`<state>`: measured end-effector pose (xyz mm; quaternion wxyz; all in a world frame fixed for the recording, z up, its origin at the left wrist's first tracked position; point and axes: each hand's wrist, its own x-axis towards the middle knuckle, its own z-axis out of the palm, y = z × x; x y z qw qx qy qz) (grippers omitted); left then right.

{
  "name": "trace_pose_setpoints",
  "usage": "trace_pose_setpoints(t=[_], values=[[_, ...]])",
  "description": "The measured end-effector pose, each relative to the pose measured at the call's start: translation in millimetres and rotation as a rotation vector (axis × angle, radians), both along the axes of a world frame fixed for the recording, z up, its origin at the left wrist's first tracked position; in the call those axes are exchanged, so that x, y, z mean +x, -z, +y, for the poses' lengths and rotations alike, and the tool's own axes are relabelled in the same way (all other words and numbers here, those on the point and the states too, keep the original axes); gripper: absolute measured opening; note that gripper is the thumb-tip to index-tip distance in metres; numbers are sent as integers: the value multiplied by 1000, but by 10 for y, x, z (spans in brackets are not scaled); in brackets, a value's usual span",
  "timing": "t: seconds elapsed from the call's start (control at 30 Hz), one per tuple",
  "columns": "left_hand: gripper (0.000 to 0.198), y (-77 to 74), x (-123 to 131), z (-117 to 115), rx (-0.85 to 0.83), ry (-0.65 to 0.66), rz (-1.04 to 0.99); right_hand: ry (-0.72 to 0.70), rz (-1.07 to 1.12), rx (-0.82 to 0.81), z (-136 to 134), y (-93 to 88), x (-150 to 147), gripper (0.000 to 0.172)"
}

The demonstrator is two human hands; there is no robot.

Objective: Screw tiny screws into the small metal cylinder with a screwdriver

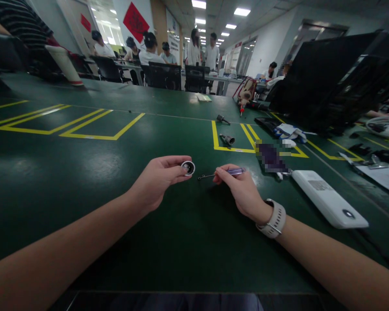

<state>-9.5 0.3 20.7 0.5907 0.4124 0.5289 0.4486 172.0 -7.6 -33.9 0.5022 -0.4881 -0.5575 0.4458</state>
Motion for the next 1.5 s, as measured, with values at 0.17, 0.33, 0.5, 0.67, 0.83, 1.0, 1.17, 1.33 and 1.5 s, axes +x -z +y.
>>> trace_pose_setpoints(t=[0.17, 0.33, 0.5, 0.67, 0.83, 1.0, 1.17, 1.33, 1.5], values=[[26, 9, -1, 1, 1, 6, 2, -3, -294, 30, -36, -196, 45, 21], [26, 16, 0, -2, 2, 8, -14, -67, -607, 163, -168, -378, 47, 22], [26, 6, 0, -5, -1, 8, -22, -52, -662, 416, -263, -228, -1, 19], [25, 9, -2, 2, 9, -2, -20, -70, -621, 640, -280, -101, -7, 13], [23, 27, -4, 6, 19, -9, -27, -57, -519, 840, -344, -169, -2, 7], [25, 67, -16, -14, 47, 33, -29, -62, -483, 985, -429, -260, -3, 11], [28, 73, 8, -64, 40, 73, -5, -106, -511, 1015, -444, -273, -24, 10], [29, 57, 26, -105, 48, 107, 26, -148, -552, 954, -428, -232, -54, 9], [29, 50, 29, -137, 79, 104, 68, -161, -639, 962, -420, -227, -74, 9]])
